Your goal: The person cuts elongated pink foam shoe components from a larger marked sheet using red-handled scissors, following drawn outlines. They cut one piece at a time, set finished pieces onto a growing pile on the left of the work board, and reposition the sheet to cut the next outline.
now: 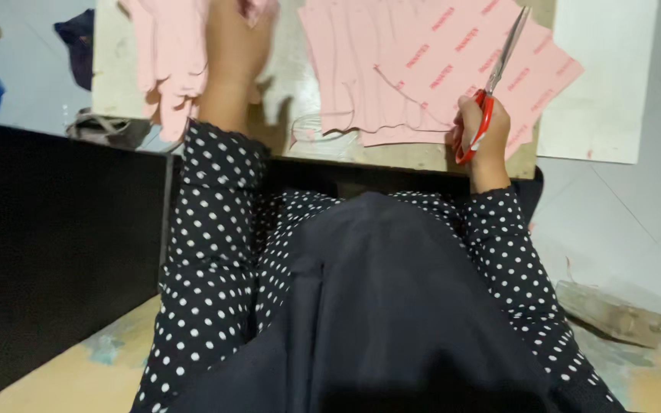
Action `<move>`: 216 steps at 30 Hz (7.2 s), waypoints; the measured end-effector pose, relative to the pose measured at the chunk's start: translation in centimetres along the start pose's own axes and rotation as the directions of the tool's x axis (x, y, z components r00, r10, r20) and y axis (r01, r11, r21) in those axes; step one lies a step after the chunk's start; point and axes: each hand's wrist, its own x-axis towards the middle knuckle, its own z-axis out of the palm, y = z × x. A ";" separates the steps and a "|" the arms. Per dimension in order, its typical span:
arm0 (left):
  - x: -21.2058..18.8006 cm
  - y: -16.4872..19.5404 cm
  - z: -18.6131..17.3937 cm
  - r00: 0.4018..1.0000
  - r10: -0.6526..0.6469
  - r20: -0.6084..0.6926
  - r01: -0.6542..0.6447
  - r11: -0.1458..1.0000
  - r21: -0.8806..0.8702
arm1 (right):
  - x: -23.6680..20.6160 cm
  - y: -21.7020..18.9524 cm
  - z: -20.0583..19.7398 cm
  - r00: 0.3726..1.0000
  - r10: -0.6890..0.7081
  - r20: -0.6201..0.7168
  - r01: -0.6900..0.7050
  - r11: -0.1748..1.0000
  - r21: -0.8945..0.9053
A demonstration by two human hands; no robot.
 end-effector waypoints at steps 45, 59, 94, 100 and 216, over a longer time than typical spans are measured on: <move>-3.3 10.1 4.8 0.868 0.466 -0.173 -0.461 0.622 -0.633 | -2.8 -8.8 -3.5 0.938 -0.245 0.247 -0.033 0.645 0.763; -5.6 12.1 5.4 0.836 0.344 0.428 0.271 0.419 -0.867 | -0.5 -14.0 -0.5 0.907 -0.404 -0.115 0.378 0.664 0.645; -8.0 13.1 8.1 0.945 0.070 0.320 0.304 0.184 -0.935 | -7.0 -9.1 4.2 0.781 -0.363 0.509 0.362 0.926 0.105; -8.3 13.4 8.2 0.950 0.076 0.303 0.284 0.194 -0.939 | -7.2 -9.4 4.5 0.778 -0.406 0.480 0.405 0.908 0.112; -8.7 14.1 6.6 0.994 0.107 -0.037 -0.111 0.864 -0.491 | -7.0 -6.3 4.8 0.820 -0.272 0.503 0.310 0.951 0.009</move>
